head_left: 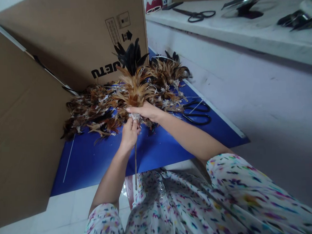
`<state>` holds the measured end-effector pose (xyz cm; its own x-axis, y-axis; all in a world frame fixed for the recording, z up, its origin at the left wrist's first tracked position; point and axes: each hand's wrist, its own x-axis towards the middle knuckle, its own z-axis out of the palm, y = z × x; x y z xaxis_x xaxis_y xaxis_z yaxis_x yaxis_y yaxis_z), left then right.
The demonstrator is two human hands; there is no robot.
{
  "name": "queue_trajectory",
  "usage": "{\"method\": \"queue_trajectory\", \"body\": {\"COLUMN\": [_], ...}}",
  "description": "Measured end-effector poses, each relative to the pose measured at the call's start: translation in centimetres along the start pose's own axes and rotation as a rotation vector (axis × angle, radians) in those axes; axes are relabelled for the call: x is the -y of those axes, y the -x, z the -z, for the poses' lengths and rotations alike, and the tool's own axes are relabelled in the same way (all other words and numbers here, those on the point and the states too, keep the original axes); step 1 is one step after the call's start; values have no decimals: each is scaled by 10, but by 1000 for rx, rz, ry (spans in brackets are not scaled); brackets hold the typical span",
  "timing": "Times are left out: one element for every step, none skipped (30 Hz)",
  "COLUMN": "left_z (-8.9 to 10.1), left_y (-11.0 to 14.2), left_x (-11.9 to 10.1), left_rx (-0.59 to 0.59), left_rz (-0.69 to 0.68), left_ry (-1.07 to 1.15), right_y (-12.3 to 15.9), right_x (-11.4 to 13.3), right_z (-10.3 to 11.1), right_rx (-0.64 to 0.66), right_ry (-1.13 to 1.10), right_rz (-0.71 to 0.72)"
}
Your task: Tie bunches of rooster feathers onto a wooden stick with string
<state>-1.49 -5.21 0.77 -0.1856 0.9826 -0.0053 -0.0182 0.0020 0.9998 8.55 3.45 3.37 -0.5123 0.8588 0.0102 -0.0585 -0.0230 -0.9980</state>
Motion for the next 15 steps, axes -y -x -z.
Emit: {"method": "queue_trajectory", "body": {"left_z": [0,-1,-1,0,1,2,4,6,8,10,11,12,13,13,12], "left_y": [1,2,2,2,2,0,-1,-4,-7,-10,-13,-15,-18,-20,-22], "left_x": [-1,-3,-4,-6,-8,-9,-11,-12,-12,-13,-13,-13,-13,-13,-13], "left_rx": [12,31,55,79,105,135,167,197,222,243,262,281,298,313,325], "left_rz": [-12,-21,-20,-3,30,82,147,218,284,340,385,418,446,472,498], "left_ry": [9,30,66,115,172,228,276,316,349,379,411,444,477,506,531], "right_y": [0,0,0,0,0,0,0,0,0,0,1,1,2,3,3], "right_x": [-1,-3,-4,-6,-8,-10,-11,-13,-13,-14,-14,-14,-15,-15,-16], "right_z": [0,-1,-1,-1,0,0,0,1,2,2,3,3,4,4,5], "right_rx": [-6,-8,-9,-8,-6,-4,1,8,16,28,41,52,54,56,60], "right_ry": [-32,-58,-77,-90,-101,-114,-125,-137,-150,-159,-162,-159,-153,-143,-131], "right_rz": [54,93,116,129,138,147,157,172,186,194,198,199,199,195,185]}}
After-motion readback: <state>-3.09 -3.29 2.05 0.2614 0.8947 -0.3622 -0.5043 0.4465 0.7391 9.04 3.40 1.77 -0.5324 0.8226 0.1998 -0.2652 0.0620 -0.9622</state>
